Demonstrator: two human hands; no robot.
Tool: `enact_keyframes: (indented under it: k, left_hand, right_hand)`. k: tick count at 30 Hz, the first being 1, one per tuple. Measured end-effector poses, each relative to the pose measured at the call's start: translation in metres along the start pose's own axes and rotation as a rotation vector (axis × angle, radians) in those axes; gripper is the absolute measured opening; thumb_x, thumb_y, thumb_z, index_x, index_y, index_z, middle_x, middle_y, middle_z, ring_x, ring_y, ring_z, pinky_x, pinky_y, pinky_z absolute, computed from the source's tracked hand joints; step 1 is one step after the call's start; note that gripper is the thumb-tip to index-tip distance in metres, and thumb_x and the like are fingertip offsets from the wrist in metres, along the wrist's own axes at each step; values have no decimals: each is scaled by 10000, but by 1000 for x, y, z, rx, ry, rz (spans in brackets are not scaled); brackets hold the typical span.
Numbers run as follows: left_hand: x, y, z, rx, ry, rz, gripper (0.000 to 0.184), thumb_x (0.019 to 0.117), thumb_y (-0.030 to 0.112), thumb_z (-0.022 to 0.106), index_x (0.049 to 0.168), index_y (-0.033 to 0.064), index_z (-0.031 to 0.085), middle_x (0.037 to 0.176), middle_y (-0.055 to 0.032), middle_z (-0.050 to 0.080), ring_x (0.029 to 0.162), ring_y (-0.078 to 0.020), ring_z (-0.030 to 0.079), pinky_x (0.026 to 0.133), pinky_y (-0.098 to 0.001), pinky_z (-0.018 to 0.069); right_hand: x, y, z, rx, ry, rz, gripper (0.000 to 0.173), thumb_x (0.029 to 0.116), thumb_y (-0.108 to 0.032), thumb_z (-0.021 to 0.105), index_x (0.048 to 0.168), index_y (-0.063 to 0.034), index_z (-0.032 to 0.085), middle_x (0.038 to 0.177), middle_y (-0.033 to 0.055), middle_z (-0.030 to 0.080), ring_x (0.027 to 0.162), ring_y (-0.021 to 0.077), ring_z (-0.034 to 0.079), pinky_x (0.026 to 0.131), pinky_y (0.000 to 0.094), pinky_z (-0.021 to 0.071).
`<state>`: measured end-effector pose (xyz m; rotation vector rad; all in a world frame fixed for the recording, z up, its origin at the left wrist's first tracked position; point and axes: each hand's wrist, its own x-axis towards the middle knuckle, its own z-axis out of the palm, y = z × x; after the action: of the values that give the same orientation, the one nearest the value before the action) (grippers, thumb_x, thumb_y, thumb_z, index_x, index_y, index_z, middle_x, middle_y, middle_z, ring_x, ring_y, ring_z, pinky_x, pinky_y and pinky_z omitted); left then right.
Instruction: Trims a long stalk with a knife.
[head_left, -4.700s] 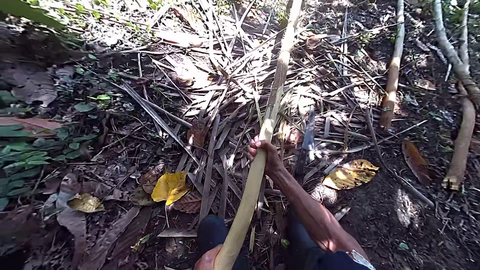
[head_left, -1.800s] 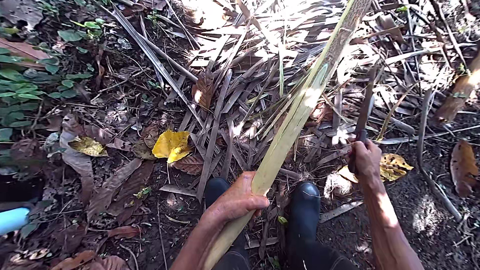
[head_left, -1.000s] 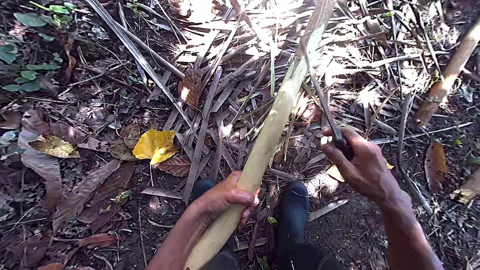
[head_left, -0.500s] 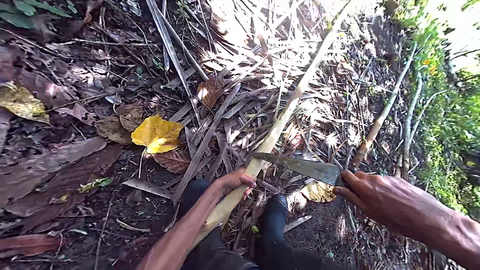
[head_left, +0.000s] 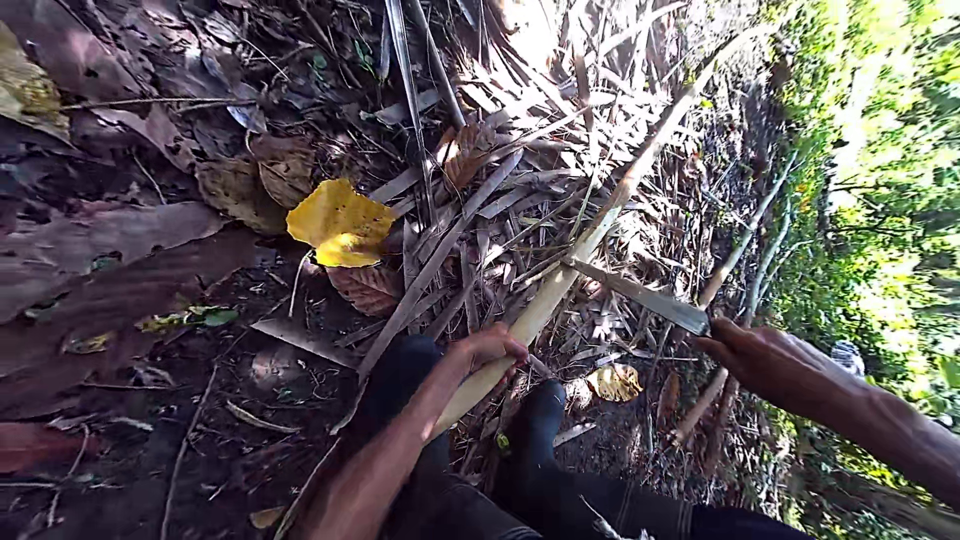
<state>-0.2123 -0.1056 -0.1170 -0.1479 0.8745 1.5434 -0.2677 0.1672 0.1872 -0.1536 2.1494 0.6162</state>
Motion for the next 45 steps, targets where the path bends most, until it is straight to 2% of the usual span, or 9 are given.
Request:
enact_keyframes:
  k: [7, 12, 16, 21, 26, 31, 36, 41, 45]
  left_hand:
    - [4, -1, -1, -1, -1, -13, 166, 955, 89, 632, 1084, 57, 532, 641, -39, 591, 492, -140, 609, 473, -283, 552]
    - [3, -1, -1, -25, 9, -27, 131, 971, 101, 624, 1071, 63, 548, 638, -32, 586, 494, -133, 603, 486, -276, 554]
    - [4, -2, -3, -17, -9, -23, 165, 965, 84, 618, 1092, 63, 515, 647, -36, 579, 490, -138, 604, 475, -278, 556]
    - [5, -3, -5, -28, -6, -20, 135, 954, 86, 624, 1054, 64, 535, 632, -33, 580, 497, -136, 606, 479, -277, 552]
    - [5, -4, -7, -29, -11, -21, 132, 956, 85, 620, 1055, 63, 534, 643, -37, 578, 489, -136, 600, 473, -276, 550]
    - [6, -4, -10, -17, -6, -5, 159, 942, 81, 634, 1066, 60, 536, 657, -41, 592, 498, -137, 605, 479, -277, 552]
    - [6, -5, -12, -4, -3, 0, 150, 931, 83, 635, 1050, 61, 546, 652, -42, 596, 492, -140, 605, 472, -285, 552]
    - [8, -6, -14, -29, 0, -2, 194, 923, 77, 649, 1076, 65, 531, 658, -43, 599, 492, -139, 608, 471, -280, 553]
    - [4, -5, -14, -27, 1, -5, 157, 928, 63, 636, 1052, 59, 540, 643, -43, 591, 487, -139, 606, 466, -281, 554]
  right_hand:
    - [-1, 4, 44, 48, 67, -42, 665, 1052, -632, 291, 1149, -57, 611, 744, 163, 644, 695, 404, 695, 590, 585, 549]
    - [-24, -35, 49, -54, 144, -129, 659, 1045, -631, 314, 1217, -76, 626, 786, 148, 674, 644, 375, 702, 522, 541, 559]
    - [8, 5, 27, 42, 53, 72, 624, 1076, -578, 322, 1145, -24, 601, 785, 215, 650, 761, 454, 691, 653, 626, 536]
    - [1, -9, 33, -32, 104, -164, 645, 1054, -612, 302, 1192, -69, 622, 746, 152, 654, 668, 395, 699, 554, 565, 553]
    - [41, 28, 16, 65, 56, 10, 474, 1085, -511, 403, 1111, -88, 614, 741, 149, 625, 722, 375, 669, 640, 580, 532]
    - [29, -3, 34, -101, 123, -159, 706, 1051, -640, 283, 1303, -60, 597, 798, 195, 672, 716, 441, 705, 586, 596, 553]
    - [67, 50, 29, 71, 185, 78, 403, 1086, -424, 456, 1100, -59, 627, 786, 181, 659, 762, 409, 692, 660, 609, 542]
    - [66, 33, 28, -32, 152, -45, 507, 1069, -554, 393, 1147, -104, 615, 739, 126, 644, 700, 362, 690, 614, 568, 547]
    - [96, 76, 39, 111, 236, 221, 441, 1084, -458, 454, 1106, -47, 611, 779, 215, 657, 742, 446, 681, 653, 637, 529]
